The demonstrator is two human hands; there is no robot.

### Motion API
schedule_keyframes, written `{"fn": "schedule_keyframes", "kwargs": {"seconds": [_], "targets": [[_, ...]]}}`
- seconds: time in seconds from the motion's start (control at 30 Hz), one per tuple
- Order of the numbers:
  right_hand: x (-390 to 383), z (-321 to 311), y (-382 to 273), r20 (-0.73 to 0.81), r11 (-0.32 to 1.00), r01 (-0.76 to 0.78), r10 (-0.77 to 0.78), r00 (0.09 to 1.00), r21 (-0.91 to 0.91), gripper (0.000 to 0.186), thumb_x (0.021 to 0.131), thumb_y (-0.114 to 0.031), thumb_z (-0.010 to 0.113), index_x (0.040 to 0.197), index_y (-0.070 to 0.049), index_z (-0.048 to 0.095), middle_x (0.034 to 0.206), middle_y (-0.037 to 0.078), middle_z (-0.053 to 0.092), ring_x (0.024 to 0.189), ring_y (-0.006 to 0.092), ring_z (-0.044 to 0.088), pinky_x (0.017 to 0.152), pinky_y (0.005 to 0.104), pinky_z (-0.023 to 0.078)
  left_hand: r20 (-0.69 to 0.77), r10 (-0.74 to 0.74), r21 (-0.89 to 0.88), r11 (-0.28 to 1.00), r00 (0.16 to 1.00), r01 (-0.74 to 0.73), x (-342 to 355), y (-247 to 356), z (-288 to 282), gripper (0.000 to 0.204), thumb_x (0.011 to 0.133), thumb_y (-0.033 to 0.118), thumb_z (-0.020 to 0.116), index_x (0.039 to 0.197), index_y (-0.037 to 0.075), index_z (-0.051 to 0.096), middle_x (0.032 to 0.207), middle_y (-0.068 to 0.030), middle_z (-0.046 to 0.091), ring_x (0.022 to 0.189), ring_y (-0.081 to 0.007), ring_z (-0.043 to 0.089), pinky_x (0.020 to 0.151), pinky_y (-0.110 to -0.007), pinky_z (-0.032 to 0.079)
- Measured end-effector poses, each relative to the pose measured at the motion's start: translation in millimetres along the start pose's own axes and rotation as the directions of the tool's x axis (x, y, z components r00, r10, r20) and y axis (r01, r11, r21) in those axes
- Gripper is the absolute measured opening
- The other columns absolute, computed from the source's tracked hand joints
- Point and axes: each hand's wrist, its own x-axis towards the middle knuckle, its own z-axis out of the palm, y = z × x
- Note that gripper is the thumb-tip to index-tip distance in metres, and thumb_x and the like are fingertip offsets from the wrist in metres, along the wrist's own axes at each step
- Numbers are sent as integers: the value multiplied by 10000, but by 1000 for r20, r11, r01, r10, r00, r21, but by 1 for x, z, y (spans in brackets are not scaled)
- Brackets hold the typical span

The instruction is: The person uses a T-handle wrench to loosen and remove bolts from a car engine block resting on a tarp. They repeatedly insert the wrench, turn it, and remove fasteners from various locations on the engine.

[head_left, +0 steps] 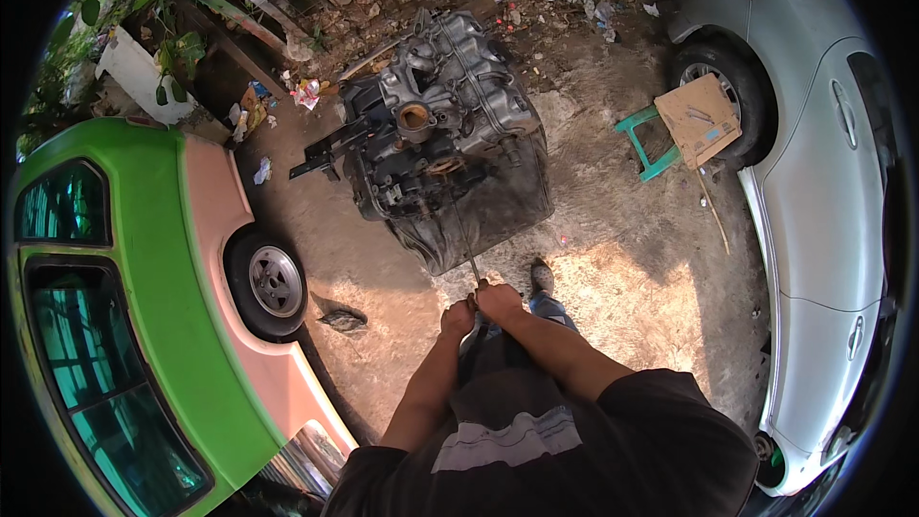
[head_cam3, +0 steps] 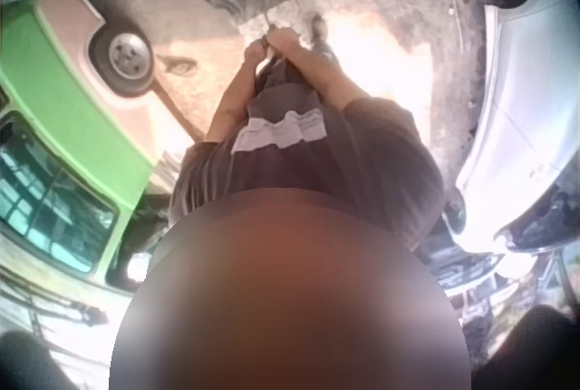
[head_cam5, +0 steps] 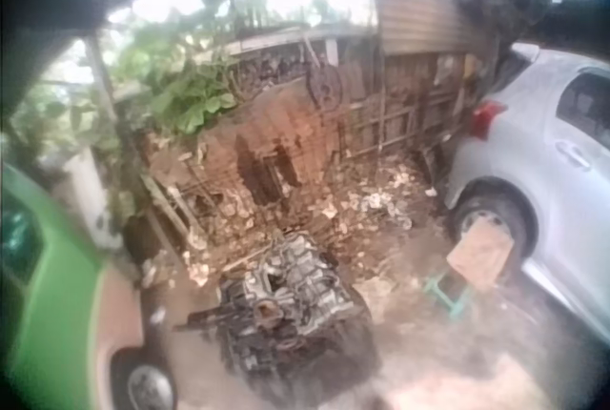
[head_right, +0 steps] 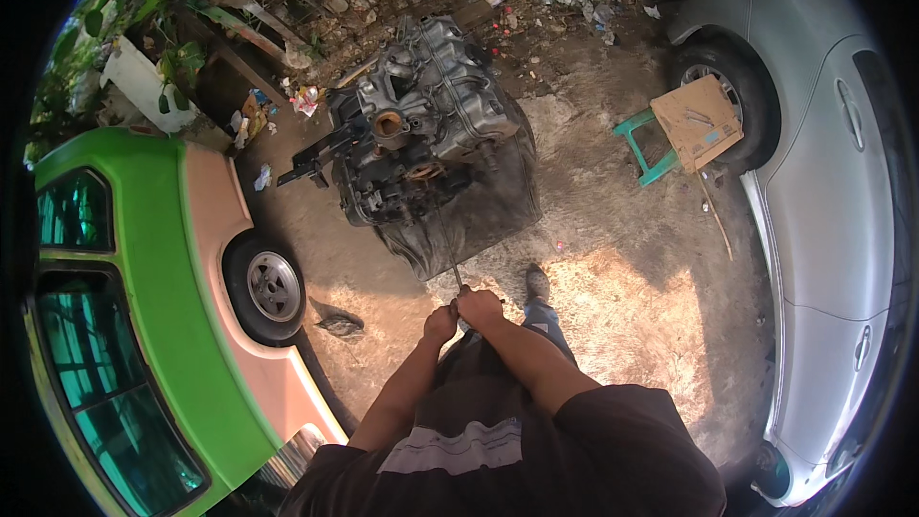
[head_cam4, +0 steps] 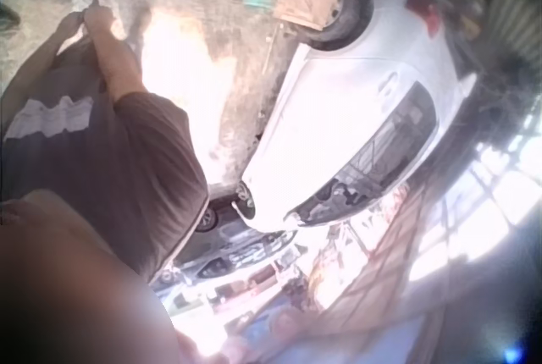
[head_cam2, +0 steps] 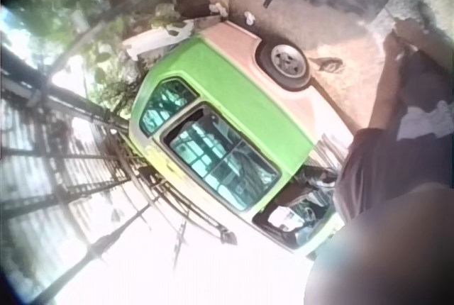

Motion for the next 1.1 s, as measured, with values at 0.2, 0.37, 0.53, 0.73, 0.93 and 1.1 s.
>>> {"fn": "schedule_keyframes", "kwargs": {"seconds": [0.2,0.37,0.53,0.73,0.93,1.1], "targets": [[-2,-6,6,53,994,-34,28,998,104,300,923,-208,450,1051,29,581,884,195,705,819,335,704,723,435,559,-23,2,95,995,1000,0,-7,6,-3,607,1012,468,228,1071,39,653,1065,-231,664,1055,-410,612,955,-506,441],[-3,-7,8,44,992,-46,41,998,115,296,920,-205,450,1043,26,589,905,198,704,851,338,699,742,437,556,-17,20,84,996,1000,-19,-8,4,-1,595,1011,457,231,1065,31,643,1060,-235,662,1036,-413,616,929,-527,446],[-3,-15,5,65,988,-78,70,995,133,309,914,-240,482,1051,9,603,934,194,702,878,344,693,752,437,555,-43,55,-63,996,998,-57,-6,-2,-1,609,1013,472,255,1049,21,662,1068,-285,640,1051,-447,595,940,-512,447],[-12,-16,-13,130,975,-150,130,983,163,341,893,-289,539,1093,-19,594,999,180,692,945,342,676,797,457,546,-85,139,-210,966,987,-154,-15,-20,9,576,1014,443,301,1015,-15,650,974,-321,637,981,-470,606,858,-526,477],[-20,-9,-30,179,975,-166,138,974,149,339,876,-277,556,1111,-36,601,1050,157,686,977,322,673,804,454,550,-90,71,-193,977,993,-87,-32,-37,15,607,1011,462,292,1014,-25,654,990,-329,631,983,-473,606,873,-531,475],[-13,-8,-31,138,966,-192,169,976,173,323,878,-270,549,1098,-43,612,1045,161,685,969,326,674,802,453,550,-80,42,-133,990,996,-52,-21,-41,7,628,1009,470,298,997,-42,663,996,-331,633,971,-476,613,879,-530,482]]}}
